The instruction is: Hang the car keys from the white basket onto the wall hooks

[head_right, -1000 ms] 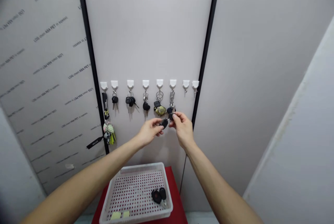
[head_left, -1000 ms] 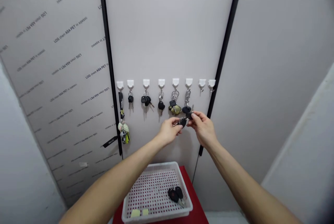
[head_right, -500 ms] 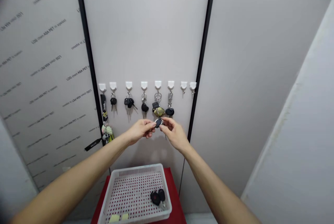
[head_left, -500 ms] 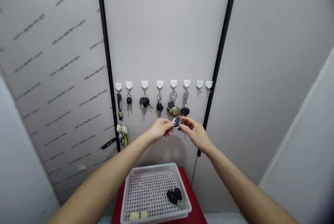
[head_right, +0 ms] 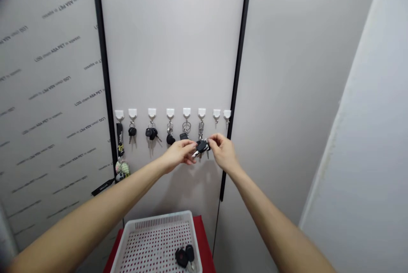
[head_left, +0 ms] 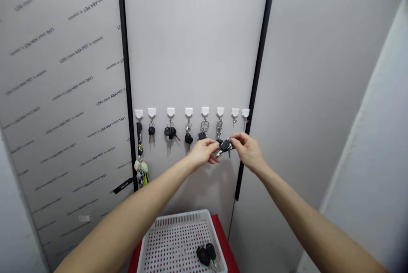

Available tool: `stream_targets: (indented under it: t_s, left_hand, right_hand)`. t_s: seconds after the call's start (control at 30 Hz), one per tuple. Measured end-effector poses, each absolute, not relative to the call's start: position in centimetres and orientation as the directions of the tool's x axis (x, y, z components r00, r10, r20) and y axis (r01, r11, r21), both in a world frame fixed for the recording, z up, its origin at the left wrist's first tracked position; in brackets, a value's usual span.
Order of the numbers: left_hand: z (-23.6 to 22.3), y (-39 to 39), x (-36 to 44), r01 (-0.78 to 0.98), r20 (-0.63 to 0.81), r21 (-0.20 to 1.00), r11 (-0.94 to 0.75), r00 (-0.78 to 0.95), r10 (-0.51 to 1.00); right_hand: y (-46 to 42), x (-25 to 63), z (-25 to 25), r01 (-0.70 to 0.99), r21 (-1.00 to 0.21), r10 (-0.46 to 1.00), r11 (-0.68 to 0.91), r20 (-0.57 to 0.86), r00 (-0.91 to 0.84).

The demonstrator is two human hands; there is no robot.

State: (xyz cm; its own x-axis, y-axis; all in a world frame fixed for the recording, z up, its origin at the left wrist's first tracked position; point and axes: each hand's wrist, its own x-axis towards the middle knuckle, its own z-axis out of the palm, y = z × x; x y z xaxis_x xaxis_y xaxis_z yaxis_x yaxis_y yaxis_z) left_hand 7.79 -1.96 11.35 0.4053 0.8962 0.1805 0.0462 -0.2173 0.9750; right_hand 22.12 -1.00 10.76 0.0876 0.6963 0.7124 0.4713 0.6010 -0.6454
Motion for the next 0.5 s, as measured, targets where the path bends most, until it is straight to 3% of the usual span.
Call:
stream_targets:
  t_s: [0.17, 0.37, 0.5]
  left_hand:
    - [13.2, -1.5, 11.2, 0.144, 0.221, 0.939, -0.311, 0.442, 0.869]
    - [13.4, 0.2, 13.3, 0.443, 0.358, 0.743, -0.502, 0.37, 0.857]
    - [13.2, 0.2, 12.8, 0.587, 0.378, 0.625, -0.514, 0.348, 0.858]
  right_hand:
    - [1.7, 23.8, 14.0, 0.491, -0.696, 0.687, 0.524, 0.686, 0.238]
    - [3.9, 24.8, 16.1, 0.729, -0.589, 0.597, 0.347, 0.739, 0.313]
    - [3.7, 24.4, 16.3, 0.848, -0.492, 0.604, 0.196, 0.742, 0.291]
